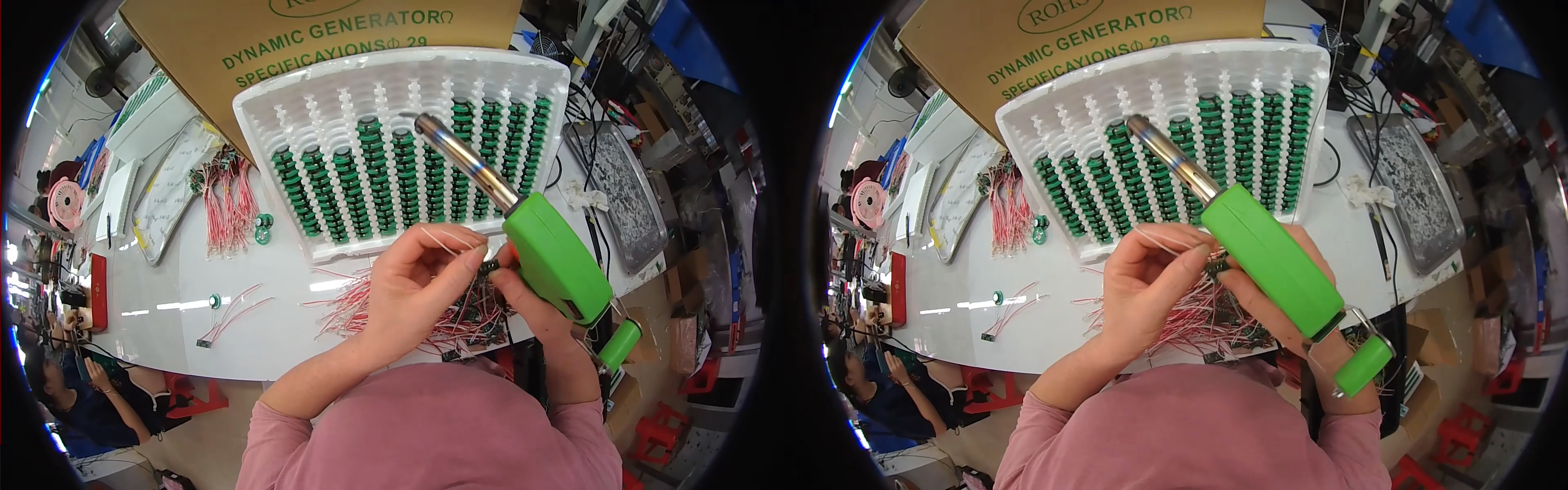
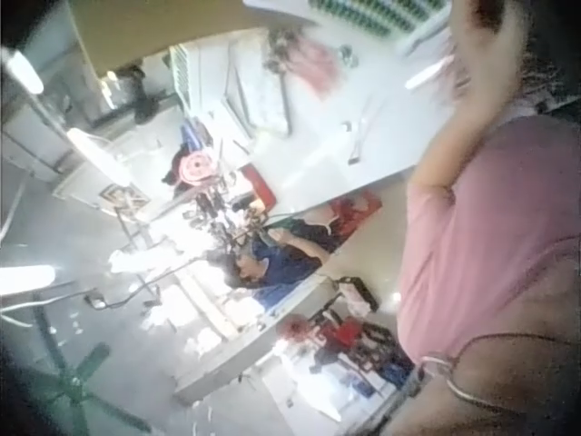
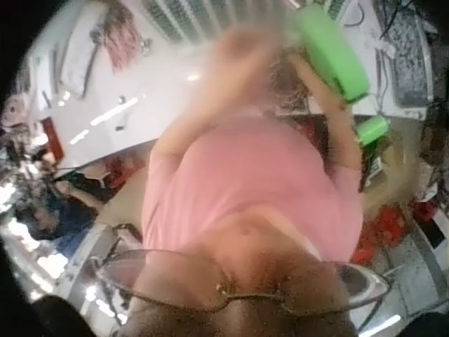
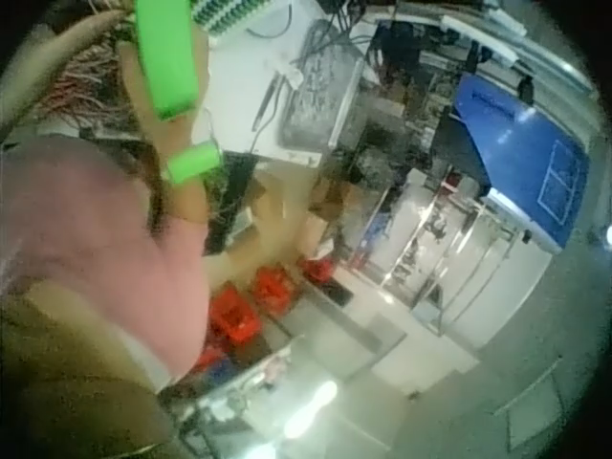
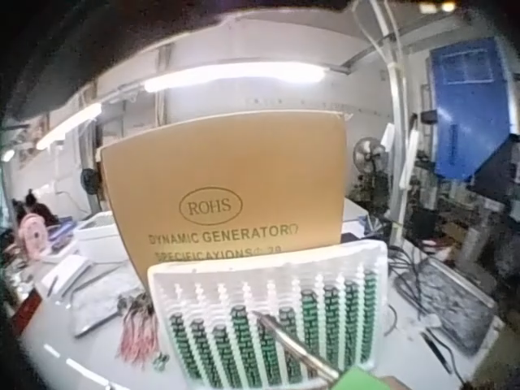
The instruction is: The person solders wires onto electronic components in a foam tray and circuit board wire assemblies from a pile on the table using a soldering iron.
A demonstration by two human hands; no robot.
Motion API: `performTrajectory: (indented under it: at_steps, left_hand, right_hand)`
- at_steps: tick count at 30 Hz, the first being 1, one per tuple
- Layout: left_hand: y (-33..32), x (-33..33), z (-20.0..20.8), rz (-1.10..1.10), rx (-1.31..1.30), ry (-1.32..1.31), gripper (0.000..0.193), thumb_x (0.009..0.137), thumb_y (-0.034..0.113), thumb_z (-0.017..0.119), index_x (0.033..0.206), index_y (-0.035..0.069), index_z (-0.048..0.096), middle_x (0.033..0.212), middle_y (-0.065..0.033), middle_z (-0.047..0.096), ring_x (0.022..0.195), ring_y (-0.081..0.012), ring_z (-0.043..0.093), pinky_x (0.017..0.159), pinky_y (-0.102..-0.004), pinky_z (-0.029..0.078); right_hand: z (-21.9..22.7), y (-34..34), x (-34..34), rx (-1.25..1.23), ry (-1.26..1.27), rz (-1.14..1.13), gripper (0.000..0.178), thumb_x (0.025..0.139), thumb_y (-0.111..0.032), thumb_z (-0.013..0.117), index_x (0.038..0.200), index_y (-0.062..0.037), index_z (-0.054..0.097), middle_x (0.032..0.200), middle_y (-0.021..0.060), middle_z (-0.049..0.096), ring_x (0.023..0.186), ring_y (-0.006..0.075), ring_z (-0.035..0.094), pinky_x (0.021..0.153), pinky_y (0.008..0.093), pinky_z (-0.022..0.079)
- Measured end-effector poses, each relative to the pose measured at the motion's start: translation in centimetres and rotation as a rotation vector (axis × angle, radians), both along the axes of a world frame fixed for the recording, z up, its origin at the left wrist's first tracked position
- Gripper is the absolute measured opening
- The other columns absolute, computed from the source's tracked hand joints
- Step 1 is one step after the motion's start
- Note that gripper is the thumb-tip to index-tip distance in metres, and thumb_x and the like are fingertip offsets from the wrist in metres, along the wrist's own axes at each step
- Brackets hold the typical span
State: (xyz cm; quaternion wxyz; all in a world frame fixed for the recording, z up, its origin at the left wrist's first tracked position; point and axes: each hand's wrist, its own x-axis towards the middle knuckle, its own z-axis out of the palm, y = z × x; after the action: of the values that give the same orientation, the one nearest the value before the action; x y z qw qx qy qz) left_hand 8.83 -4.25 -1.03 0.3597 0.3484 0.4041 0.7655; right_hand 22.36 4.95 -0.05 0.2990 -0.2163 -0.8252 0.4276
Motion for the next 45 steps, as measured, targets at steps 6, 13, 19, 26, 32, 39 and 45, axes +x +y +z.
performTrajectory:
  at_steps: [6,13,19,26,32,39,45]
  left_hand:
    - [-1.7,-0.5,2.4,-0.195,-0.24,-0.071,0.02,0.083,0.006,0.056,0.102,0.0,0.054,0.09,-0.0058,0.06,0.072,-0.0069,0.056,0.061,-0.0176,0.046]
    - [-0.3,-3.4,2.5,-0.346,-0.387,0.219,0.021,0.087,0.014,0.052,0.101,-0.001,0.058,0.081,-0.0021,0.06,0.073,-0.0047,0.052,0.064,-0.0181,0.043]
    - [0.1,-3.4,1.4,-0.313,-0.363,0.228,0.023,0.086,0.016,0.053,0.099,-0.002,0.058,0.079,-0.0006,0.058,0.07,-0.0036,0.048,0.061,-0.0185,0.041]
    - [0.6,-3.9,1.4,-0.336,-0.435,0.265,0.022,0.086,0.016,0.054,0.097,-0.002,0.059,0.079,-0.0009,0.058,0.071,-0.0043,0.051,0.062,-0.018,0.042]
    - [1.2,-4.6,1.5,-0.358,-0.478,0.207,0.022,0.085,0.016,0.055,0.097,-0.002,0.06,0.079,-0.001,0.059,0.071,-0.0039,0.051,0.062,-0.0176,0.042]
    - [0.4,-5.5,2.2,-0.566,-0.526,0.094,0.027,0.088,0.019,0.051,0.106,0.001,0.058,0.083,-0.0005,0.06,0.068,-0.0038,0.05,0.062,-0.018,0.042]
    - [1.0,-5.3,2.3,-0.668,-0.464,-0.087,0.027,0.086,0.024,0.053,0.1,0.001,0.059,0.078,0.0011,0.057,0.063,-0.0042,0.048,0.057,-0.0186,0.041]
  right_hand:
    - [0.5,-0.8,0.7,-0.307,0.212,-0.081,0.019,0.077,-0.011,0.057,0.092,-0.0013,0.051,0.079,0.005,0.054,0.07,0.0109,0.05,0.064,0.0239,0.042]
    - [2.0,0.9,-1.5,-0.389,0.077,-0.058,0.035,0.072,-0.001,0.059,0.105,-0.0003,0.047,0.089,0.008,0.056,0.074,0.012,0.053,0.068,0.0255,0.044]
    - [1.1,1.8,-2.7,-0.399,0.154,0.074,0.038,0.074,0.001,0.06,0.109,-0.0006,0.046,0.085,0.0079,0.056,0.074,0.0114,0.053,0.065,0.0237,0.043]
    - [1.1,2.7,-3.3,-0.364,0.092,0.092,0.039,0.072,0.003,0.061,0.109,-0.0002,0.046,0.08,0.0082,0.056,0.07,0.0127,0.053,0.062,0.0241,0.044]
    - [0.8,3.3,-4.2,-0.373,0.145,0.14,0.038,0.072,0.003,0.061,0.106,-0.0003,0.047,0.08,0.0075,0.055,0.07,0.0115,0.052,0.061,0.0229,0.043]
    - [1.3,2.9,-3.8,-0.342,0.055,0.1,0.025,0.069,0.001,0.062,0.091,-0.0015,0.051,0.074,0.0055,0.054,0.065,0.0104,0.05,0.057,0.0215,0.04]
    - [2.0,3.0,-3.2,-0.388,0.039,0.121,0.024,0.067,0.002,0.064,0.086,-0.0017,0.05,0.073,0.0049,0.053,0.064,0.0106,0.05,0.055,0.0218,0.04]
